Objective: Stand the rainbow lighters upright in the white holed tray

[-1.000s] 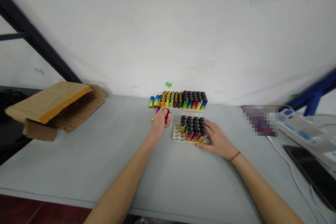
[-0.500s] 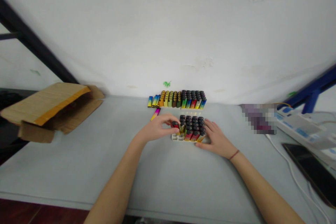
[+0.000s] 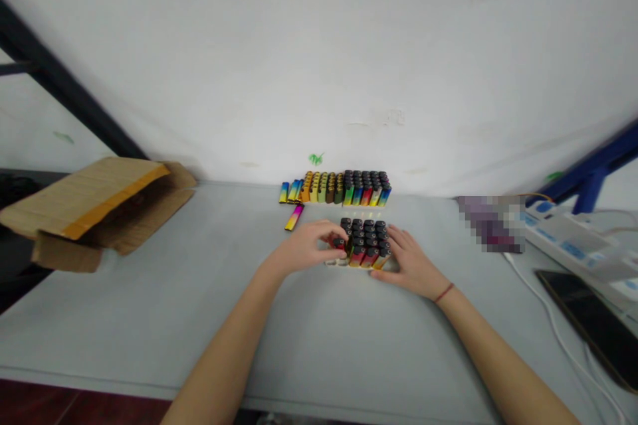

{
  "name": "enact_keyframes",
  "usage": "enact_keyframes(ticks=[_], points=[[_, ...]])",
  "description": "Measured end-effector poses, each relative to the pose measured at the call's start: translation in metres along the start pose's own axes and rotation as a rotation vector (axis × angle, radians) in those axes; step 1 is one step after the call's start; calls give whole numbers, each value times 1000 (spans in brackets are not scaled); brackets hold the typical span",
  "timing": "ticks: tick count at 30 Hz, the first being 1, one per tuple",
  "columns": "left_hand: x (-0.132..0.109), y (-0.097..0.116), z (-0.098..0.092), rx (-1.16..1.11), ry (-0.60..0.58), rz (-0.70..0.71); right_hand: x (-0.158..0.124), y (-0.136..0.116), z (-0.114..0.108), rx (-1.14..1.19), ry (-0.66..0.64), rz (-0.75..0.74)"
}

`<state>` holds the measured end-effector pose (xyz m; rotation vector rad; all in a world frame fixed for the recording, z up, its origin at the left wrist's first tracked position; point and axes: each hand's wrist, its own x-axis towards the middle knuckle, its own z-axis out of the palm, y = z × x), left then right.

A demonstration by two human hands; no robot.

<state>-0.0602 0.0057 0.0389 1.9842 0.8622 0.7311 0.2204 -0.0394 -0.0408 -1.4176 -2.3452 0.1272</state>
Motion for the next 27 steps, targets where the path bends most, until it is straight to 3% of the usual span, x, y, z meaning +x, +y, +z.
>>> enact_keyframes(ticks=[4,12,16,19,22,24,27], points=[[-1,3,1,-59,28,-30,0,0,0,-4,1,5],[0,5,-2,-12,55,38,0,1,1,7,7,0],[1,6,-4,-108,103,-24,0,1,1,12,9,0],[2,-10,-10,-59,366,-138,0,1,0,11,7,-3],[3,-40,-18,261,629,-210,0,1,-1,9,3,-3],[2,-58,-23,463,649,-255,0,1,-1,4,5,0],[1,-71,-25,585,550,-329,0,0,0,3,6,6]])
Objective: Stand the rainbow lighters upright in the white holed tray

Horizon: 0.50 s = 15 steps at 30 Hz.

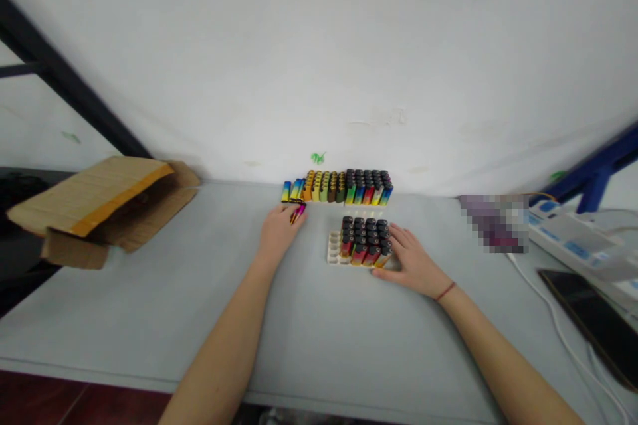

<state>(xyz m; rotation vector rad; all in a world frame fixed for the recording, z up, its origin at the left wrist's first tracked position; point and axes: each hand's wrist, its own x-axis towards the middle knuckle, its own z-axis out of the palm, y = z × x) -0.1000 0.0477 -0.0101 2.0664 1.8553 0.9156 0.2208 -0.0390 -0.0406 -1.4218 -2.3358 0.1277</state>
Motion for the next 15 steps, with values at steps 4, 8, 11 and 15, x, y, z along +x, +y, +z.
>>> enact_keyframes(ticks=[4,8,11,15], points=[[-2,4,-2,20,-84,-22,0,1,1,5,0,3],[-2,13,-6,-182,-67,-106,0,1,1,7,-1,2],[0,21,-4,-544,-59,-268,-1,2,1,7,-5,2],[0,37,2,-1014,-136,-494,-1,2,2,4,5,-5]])
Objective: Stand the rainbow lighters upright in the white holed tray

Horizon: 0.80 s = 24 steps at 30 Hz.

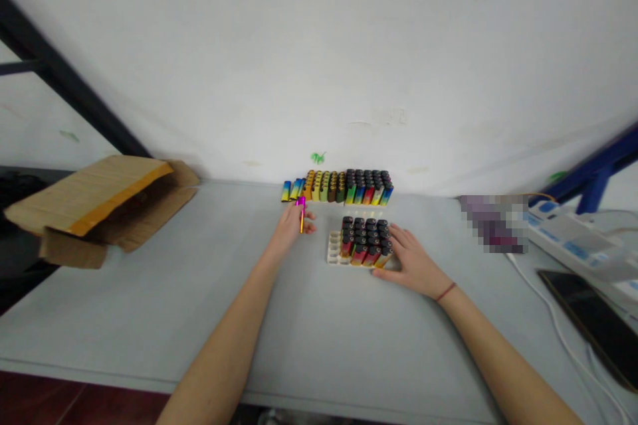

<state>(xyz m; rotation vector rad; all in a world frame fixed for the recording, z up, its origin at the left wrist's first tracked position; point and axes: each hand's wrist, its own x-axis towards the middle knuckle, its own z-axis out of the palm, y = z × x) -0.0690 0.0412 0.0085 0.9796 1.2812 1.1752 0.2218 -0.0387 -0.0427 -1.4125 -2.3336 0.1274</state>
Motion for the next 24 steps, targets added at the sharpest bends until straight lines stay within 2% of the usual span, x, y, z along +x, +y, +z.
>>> enact_keyframes(ticks=[5,10,14,20,24], points=[[-10,4,14,-176,-64,11,0,0,0,-4,0,-7],[-20,8,22,-337,-111,-64,0,1,1,3,7,-14],[-27,7,27,-271,-53,-80,0,2,1,-6,11,-11],[-31,2,31,-194,13,15,-1,1,2,-6,14,-6],[-30,-2,32,-173,11,13,0,1,1,-3,-1,-2]])
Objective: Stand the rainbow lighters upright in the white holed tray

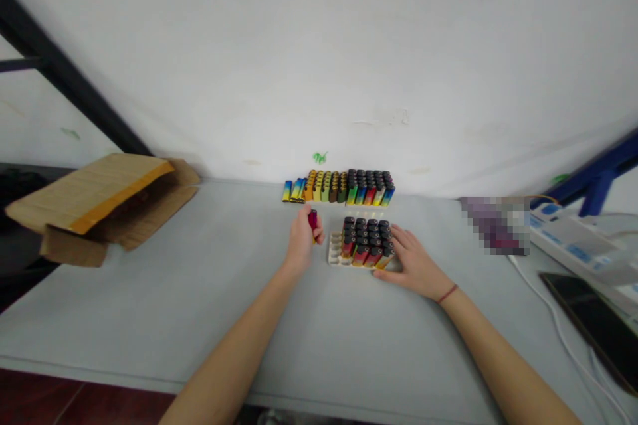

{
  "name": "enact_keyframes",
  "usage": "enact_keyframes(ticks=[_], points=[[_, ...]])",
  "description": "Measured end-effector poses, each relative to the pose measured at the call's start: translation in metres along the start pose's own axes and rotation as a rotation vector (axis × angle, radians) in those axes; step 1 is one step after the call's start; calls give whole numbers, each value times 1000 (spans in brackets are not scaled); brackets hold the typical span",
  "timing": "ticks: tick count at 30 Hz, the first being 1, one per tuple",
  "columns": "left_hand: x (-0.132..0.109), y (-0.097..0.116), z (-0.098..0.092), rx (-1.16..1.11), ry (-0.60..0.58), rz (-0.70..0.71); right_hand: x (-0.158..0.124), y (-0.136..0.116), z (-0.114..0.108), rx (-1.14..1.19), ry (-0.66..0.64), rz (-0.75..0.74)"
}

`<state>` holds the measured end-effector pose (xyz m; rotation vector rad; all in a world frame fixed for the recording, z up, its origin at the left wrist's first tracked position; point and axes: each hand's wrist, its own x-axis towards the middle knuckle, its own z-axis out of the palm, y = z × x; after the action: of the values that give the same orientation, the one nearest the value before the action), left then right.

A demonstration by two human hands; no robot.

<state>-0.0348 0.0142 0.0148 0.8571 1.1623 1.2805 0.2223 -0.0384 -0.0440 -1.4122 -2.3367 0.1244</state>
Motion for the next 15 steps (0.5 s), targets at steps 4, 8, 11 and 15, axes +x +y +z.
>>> enact_keyframes(ticks=[4,8,11,15], points=[[1,-2,0,-44,-62,-15,0,0,-1,-9,-5,0],[3,-4,1,-82,-122,-70,0,0,0,-10,-2,5],[3,-5,2,-58,-96,-116,0,0,0,-13,5,3],[2,-3,2,-51,-42,-149,0,0,-1,-10,8,-12]])
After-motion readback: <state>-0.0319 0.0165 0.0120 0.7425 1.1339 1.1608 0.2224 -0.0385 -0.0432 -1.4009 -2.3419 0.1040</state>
